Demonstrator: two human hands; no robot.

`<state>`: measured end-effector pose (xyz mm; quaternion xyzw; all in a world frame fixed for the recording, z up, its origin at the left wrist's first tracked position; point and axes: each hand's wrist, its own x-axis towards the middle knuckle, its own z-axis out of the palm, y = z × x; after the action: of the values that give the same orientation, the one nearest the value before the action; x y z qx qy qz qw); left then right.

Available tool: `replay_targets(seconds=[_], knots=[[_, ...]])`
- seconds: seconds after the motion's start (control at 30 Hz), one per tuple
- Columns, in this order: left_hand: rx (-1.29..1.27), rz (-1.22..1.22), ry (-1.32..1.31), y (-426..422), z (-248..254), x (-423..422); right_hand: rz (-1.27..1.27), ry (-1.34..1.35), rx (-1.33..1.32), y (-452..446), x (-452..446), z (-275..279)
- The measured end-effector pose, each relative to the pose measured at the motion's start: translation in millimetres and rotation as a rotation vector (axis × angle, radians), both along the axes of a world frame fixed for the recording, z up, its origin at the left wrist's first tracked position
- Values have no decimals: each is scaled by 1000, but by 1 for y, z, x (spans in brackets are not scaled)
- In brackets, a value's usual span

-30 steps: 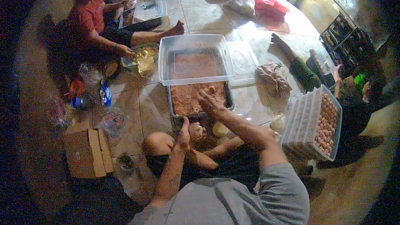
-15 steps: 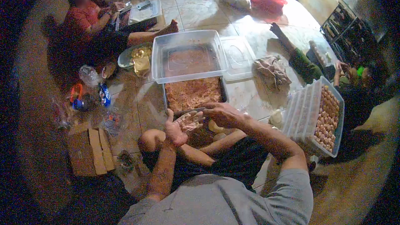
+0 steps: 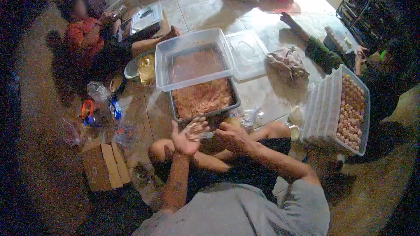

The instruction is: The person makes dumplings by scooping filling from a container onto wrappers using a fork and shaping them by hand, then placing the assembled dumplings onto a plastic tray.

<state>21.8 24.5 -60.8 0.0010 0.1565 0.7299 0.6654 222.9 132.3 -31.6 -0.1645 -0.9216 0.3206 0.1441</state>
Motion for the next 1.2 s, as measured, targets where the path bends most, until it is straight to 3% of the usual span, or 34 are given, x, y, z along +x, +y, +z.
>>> replay_targets(seconds=[0.07,0.13,0.2,0.33,0.4,0.47,0.53,0.67,0.73,0.77,0.9,1.0,1.07,1.13,1.2], knots=[[-181,221,-85,-10,-37,-11,27,25,56,14,3,1],[-190,204,-69,-14,-32,-11,-150,132,-111,28,-4,6],[-225,84,112,-13,-37,-13,-235,119,-92,42,-15,12],[-256,54,23,-19,-37,-4,-348,-93,101,69,-43,11],[-328,55,77,-22,-35,-2,-245,-163,423,80,-62,3],[-318,82,75,-24,-38,-2,-216,-291,448,86,-88,-7],[-308,77,97,-28,-34,-3,-164,-456,477,88,-111,-31],[-348,132,176,-29,-12,-2,-223,-166,304,109,-129,-139],[-294,114,151,-31,-31,-13,-302,-310,-120,93,-129,-45],[-244,92,126,-33,-38,-17,-317,-319,-49,105,-130,-68],[-292,98,23,-27,-20,-23,-335,-15,-218,97,-103,-20],[-283,83,-125,-19,-1,-28,-310,-43,-351,92,-85,8],[-253,73,-79,-16,1,-30,-325,1,-297,86,-80,13],[-227,52,-71,-17,-2,-30,-312,11,119,91,-80,-7],[-197,28,-61,-15,-8,-28,-297,-81,244,94,-85,-17]])
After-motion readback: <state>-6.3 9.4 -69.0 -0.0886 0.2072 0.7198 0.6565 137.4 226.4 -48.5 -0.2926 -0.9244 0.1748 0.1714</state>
